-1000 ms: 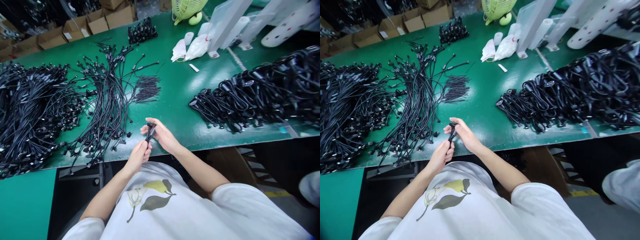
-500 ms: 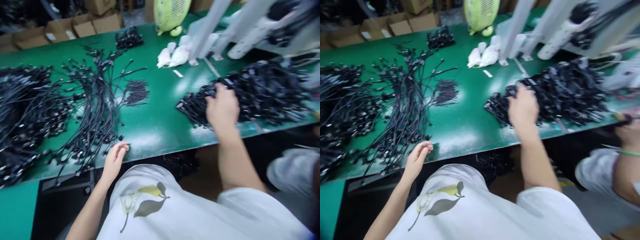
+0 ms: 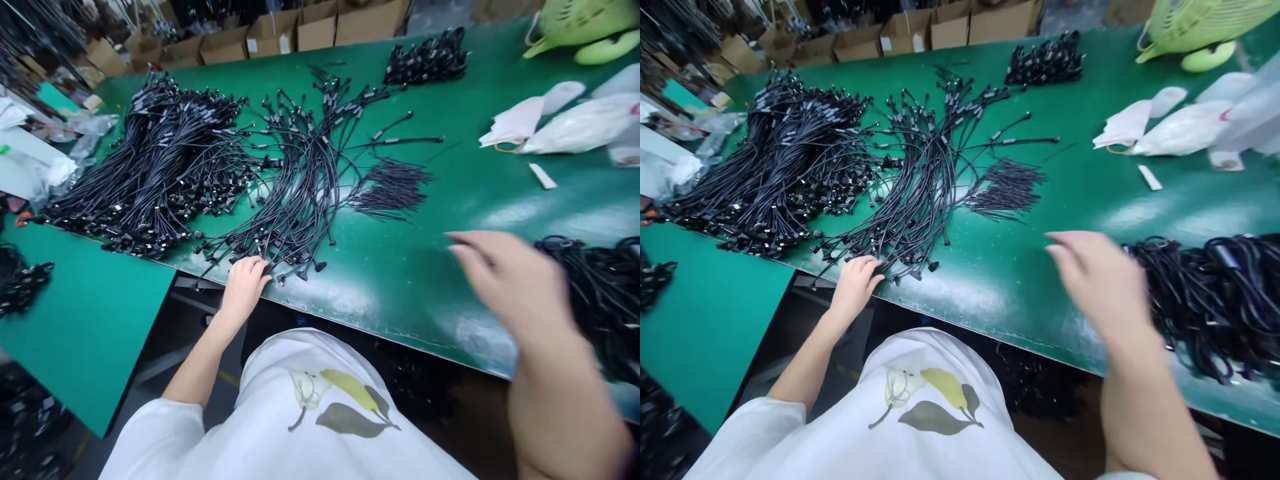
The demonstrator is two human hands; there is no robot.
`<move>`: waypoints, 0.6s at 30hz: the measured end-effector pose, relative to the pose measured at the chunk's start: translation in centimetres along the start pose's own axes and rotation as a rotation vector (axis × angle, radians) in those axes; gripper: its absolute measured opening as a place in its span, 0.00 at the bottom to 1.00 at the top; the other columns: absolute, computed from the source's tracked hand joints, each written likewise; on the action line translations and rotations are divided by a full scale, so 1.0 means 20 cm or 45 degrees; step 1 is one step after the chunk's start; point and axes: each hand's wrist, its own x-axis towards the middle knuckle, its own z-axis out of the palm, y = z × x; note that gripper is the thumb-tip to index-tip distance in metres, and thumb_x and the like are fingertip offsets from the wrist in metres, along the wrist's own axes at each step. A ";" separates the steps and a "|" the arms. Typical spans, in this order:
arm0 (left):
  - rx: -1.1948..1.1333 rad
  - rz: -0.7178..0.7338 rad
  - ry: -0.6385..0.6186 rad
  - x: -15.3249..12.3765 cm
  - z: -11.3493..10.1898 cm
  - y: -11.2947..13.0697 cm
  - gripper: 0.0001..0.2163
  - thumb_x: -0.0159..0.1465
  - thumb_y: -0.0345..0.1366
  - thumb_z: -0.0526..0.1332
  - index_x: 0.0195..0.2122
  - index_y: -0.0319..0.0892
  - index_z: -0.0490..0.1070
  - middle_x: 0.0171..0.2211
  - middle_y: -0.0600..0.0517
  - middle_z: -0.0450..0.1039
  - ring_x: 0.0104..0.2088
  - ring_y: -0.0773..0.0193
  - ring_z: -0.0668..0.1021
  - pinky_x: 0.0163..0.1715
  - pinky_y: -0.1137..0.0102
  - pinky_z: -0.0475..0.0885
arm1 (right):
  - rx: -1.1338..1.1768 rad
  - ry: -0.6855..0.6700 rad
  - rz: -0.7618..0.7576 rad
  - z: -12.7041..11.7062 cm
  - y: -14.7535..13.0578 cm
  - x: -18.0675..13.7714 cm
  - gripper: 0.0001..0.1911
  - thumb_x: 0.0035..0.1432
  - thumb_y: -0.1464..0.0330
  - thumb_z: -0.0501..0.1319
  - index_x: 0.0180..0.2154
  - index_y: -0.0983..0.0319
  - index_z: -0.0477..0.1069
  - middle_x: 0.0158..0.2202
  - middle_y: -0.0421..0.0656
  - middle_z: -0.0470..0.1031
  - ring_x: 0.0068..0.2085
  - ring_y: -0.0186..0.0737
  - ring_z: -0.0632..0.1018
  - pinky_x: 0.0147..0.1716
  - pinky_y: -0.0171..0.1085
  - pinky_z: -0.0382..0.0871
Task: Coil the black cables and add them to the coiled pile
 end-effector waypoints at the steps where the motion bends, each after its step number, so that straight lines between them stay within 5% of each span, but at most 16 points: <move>1: 0.015 0.018 0.004 -0.01 0.01 0.00 0.10 0.67 0.35 0.55 0.48 0.41 0.71 0.46 0.42 0.74 0.48 0.51 0.73 0.49 0.57 0.68 | -0.014 0.052 0.006 0.08 -0.10 0.07 0.15 0.66 0.61 0.52 0.47 0.53 0.75 0.42 0.49 0.78 0.44 0.52 0.78 0.41 0.50 0.72; 6: -0.181 0.070 0.190 -0.01 -0.05 0.04 0.10 0.69 0.34 0.52 0.43 0.42 0.73 0.44 0.44 0.75 0.46 0.55 0.75 0.48 0.60 0.69 | -0.086 -0.170 -0.454 0.45 -0.53 0.41 0.17 0.65 0.67 0.55 0.53 0.65 0.70 0.53 0.51 0.73 0.49 0.47 0.75 0.47 0.44 0.70; 10: -0.325 0.061 0.404 -0.05 -0.19 0.03 0.10 0.69 0.35 0.53 0.43 0.43 0.73 0.43 0.45 0.75 0.45 0.58 0.77 0.47 0.65 0.70 | -0.328 -0.318 -0.569 0.55 -0.49 0.70 0.12 0.63 0.74 0.53 0.39 0.67 0.75 0.40 0.51 0.77 0.42 0.45 0.75 0.45 0.43 0.66; 15: -0.361 -0.197 0.459 -0.15 -0.30 -0.16 0.10 0.69 0.39 0.53 0.41 0.43 0.73 0.37 0.48 0.77 0.38 0.60 0.78 0.42 0.67 0.70 | -0.469 0.165 -0.065 0.21 -0.17 1.07 0.19 0.69 0.72 0.45 0.43 0.69 0.74 0.44 0.53 0.76 0.45 0.41 0.74 0.42 0.38 0.63; 18: -0.620 -0.436 0.508 -0.15 -0.29 -0.28 0.12 0.68 0.42 0.54 0.36 0.42 0.73 0.31 0.50 0.76 0.31 0.63 0.76 0.36 0.69 0.70 | -0.529 0.332 0.011 -0.08 -0.15 1.17 0.22 0.71 0.65 0.42 0.50 0.68 0.71 0.49 0.55 0.74 0.50 0.44 0.73 0.44 0.40 0.63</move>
